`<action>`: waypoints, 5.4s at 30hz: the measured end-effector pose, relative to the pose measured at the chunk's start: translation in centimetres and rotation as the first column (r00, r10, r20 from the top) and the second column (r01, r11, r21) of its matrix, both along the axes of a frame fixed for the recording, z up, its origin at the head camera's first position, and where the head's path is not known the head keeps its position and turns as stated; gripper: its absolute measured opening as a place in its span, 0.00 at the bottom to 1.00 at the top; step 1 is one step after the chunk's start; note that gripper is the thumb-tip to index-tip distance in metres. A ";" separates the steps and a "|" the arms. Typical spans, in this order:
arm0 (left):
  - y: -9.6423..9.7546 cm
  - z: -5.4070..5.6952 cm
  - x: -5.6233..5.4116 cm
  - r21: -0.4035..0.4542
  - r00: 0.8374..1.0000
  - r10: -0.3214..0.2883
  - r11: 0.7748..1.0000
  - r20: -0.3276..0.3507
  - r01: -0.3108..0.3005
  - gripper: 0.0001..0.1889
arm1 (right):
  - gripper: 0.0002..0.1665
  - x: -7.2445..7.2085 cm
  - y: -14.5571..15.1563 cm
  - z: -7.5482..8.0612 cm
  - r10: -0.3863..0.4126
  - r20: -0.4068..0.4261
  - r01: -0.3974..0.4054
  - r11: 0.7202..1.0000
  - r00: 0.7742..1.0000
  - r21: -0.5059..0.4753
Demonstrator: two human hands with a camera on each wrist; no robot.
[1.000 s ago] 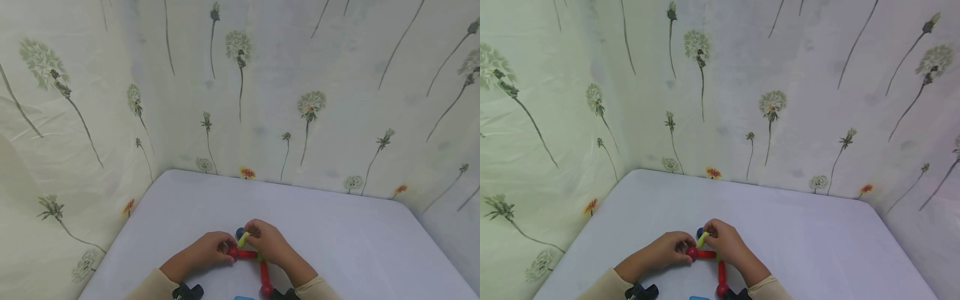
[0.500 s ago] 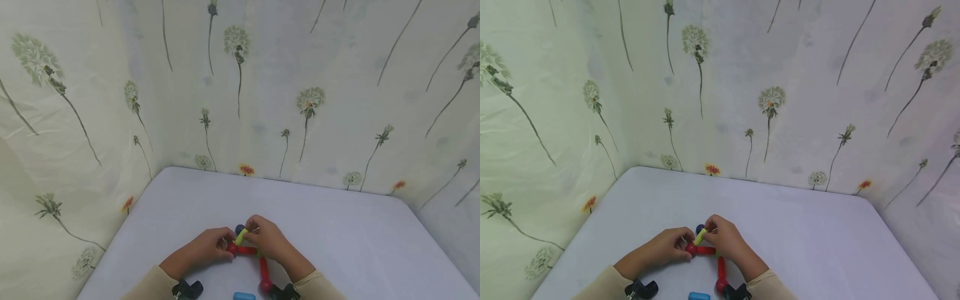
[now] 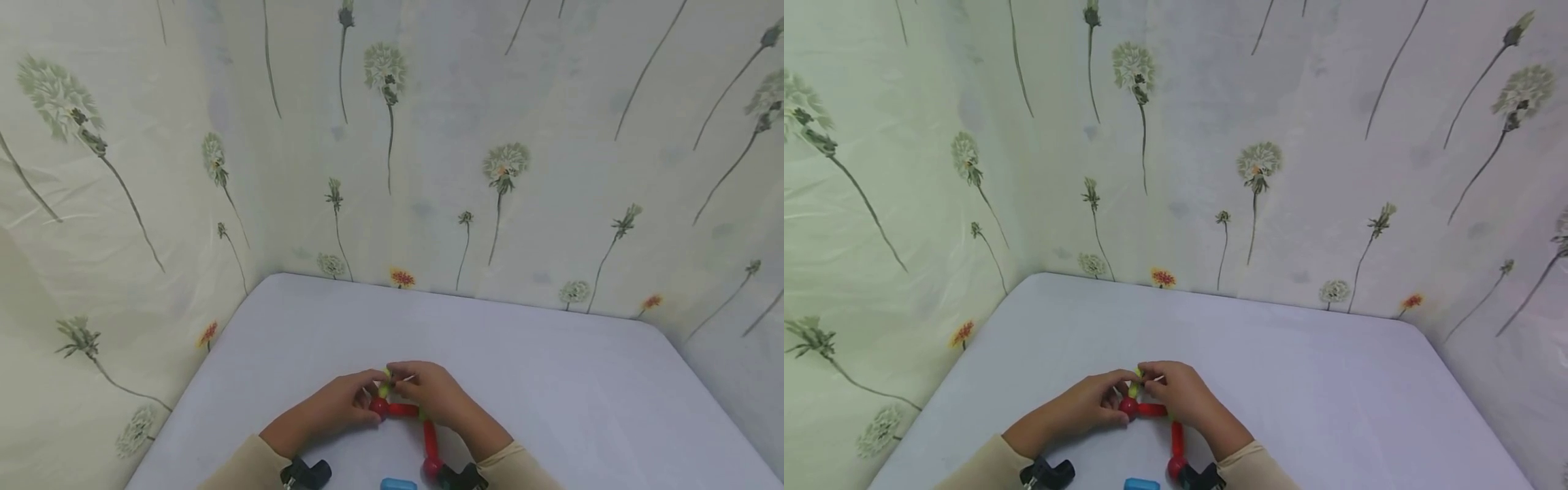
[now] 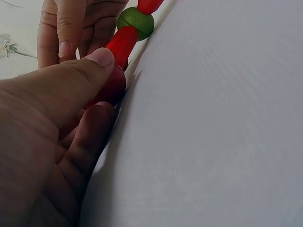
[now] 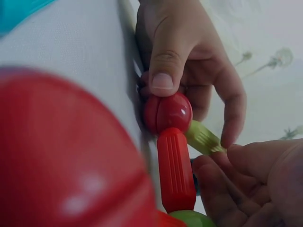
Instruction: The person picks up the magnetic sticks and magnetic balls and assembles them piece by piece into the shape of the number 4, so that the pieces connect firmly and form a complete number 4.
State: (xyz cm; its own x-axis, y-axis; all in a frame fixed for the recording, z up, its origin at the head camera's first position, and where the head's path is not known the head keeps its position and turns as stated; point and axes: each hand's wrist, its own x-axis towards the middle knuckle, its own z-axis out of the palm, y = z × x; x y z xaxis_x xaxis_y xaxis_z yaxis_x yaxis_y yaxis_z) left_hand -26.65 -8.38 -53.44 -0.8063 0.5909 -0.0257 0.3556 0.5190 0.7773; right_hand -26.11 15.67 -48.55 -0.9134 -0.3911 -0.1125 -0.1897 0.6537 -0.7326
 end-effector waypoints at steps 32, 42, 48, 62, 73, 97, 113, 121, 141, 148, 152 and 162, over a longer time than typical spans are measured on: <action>-0.2 0.1 0.0 -0.064 1.000 0.007 0.998 -0.015 -0.008 0.22 | 0.22 -1.9 4.1 -2.8 -0.273 -0.191 0.310 0.930 0.943 0.198; -0.2 0.3 -0.3 -0.056 1.000 -0.003 0.998 -0.021 0.002 0.22 | 0.26 -1.7 3.7 -2.0 -0.324 -0.116 0.332 0.941 0.939 0.060; -0.1 0.7 -0.2 -0.069 1.000 0.015 0.997 -0.020 -0.017 0.22 | 0.24 -1.9 2.7 -0.7 -0.238 -0.099 0.232 0.970 0.966 -0.069; -0.1 0.3 -0.1 -0.021 0.999 -0.020 1.000 -0.027 0.020 0.21 | 0.22 -4.4 -0.4 0.7 0.091 -0.125 -0.085 0.995 0.988 0.052; 0.0 0.1 -0.3 -0.024 0.998 -0.044 0.999 -0.046 0.043 0.22 | 0.25 -4.8 -0.8 0.1 0.130 -0.043 -0.126 0.988 0.991 0.085; 0.0 0.2 -0.3 -0.057 0.999 -0.007 0.998 -0.038 0.005 0.20 | 0.18 -3.3 1.8 -1.8 -0.103 -0.005 0.103 0.986 0.995 0.133; 0.1 0.5 0.0 -0.080 0.999 0.004 0.997 -0.033 -0.007 0.20 | 0.25 -2.0 3.3 -2.4 -0.180 -0.013 0.180 0.982 0.984 0.051; 0.2 0.5 0.1 -0.056 1.000 -0.003 0.998 -0.022 0.002 0.20 | 0.25 -0.6 3.4 -1.1 -0.205 -0.033 0.207 0.976 0.978 0.062; 0.2 0.4 0.0 -0.055 1.000 0.023 0.998 0.021 -0.022 0.19 | 0.22 9.3 -2.7 1.5 0.318 0.178 -0.365 0.821 0.931 0.439; 0.2 0.0 -0.2 -0.035 1.000 0.015 0.999 0.017 -0.015 0.19 | 0.21 9.8 -3.6 0.3 0.370 0.169 -0.399 0.732 0.913 0.553; 0.2 -0.1 -0.2 -0.037 1.000 0.018 0.999 0.010 -0.018 0.19 | 0.20 9.9 -3.7 0.1 0.378 0.146 -0.390 0.722 0.914 0.571; 0.2 0.0 -0.2 -0.039 1.000 0.007 0.999 0.000 -0.007 0.19 | 0.20 9.5 -3.1 1.1 0.348 0.124 -0.365 0.813 0.929 0.454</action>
